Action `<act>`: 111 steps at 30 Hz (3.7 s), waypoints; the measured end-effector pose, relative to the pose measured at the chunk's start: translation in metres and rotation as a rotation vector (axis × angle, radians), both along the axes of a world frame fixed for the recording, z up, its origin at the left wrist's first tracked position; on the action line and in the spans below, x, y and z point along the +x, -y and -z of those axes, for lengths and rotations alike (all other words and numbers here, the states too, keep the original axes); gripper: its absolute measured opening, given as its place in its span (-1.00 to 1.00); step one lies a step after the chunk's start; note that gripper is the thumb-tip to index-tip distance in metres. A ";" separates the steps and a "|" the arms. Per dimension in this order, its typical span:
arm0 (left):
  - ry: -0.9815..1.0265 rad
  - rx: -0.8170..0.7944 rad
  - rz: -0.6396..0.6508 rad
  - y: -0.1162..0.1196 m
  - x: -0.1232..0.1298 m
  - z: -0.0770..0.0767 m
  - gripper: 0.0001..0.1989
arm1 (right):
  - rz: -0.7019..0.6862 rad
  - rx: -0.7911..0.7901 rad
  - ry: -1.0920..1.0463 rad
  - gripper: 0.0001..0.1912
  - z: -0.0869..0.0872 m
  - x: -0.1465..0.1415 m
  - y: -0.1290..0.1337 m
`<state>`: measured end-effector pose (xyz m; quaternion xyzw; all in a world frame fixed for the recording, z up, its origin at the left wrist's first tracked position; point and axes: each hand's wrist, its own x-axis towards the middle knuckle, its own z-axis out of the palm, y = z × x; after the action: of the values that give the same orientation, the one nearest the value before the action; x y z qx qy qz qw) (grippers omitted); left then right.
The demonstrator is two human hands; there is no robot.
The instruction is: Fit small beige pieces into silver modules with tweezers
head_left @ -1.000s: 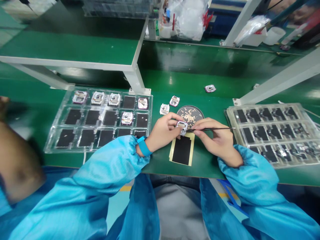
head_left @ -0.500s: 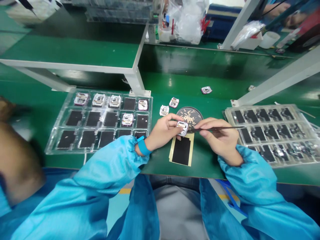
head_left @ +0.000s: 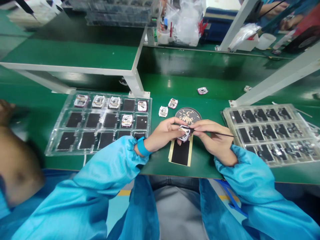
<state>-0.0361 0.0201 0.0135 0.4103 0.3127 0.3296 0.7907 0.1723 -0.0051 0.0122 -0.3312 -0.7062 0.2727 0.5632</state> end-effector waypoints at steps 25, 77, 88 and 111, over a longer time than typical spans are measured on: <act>-0.285 0.195 -0.083 -0.005 -0.001 0.015 -0.40 | 0.752 -0.358 0.318 -0.69 -0.045 0.099 0.042; -0.159 0.395 -0.266 0.008 -0.004 -0.008 -0.67 | 0.058 -0.754 -0.041 -0.65 -0.009 -0.014 0.001; -0.362 0.602 -0.242 0.012 -0.004 0.004 -0.55 | 0.044 -0.787 -0.080 -0.65 0.001 -0.012 0.000; -0.159 0.370 -0.220 0.008 0.001 0.007 -0.43 | 0.120 -0.625 -0.149 -0.61 0.009 -0.017 -0.003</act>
<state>-0.0349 0.0126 0.0063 0.5366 0.3509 0.4322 0.6342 0.1551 -0.0023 0.0031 -0.5083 -0.5242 0.4660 0.4998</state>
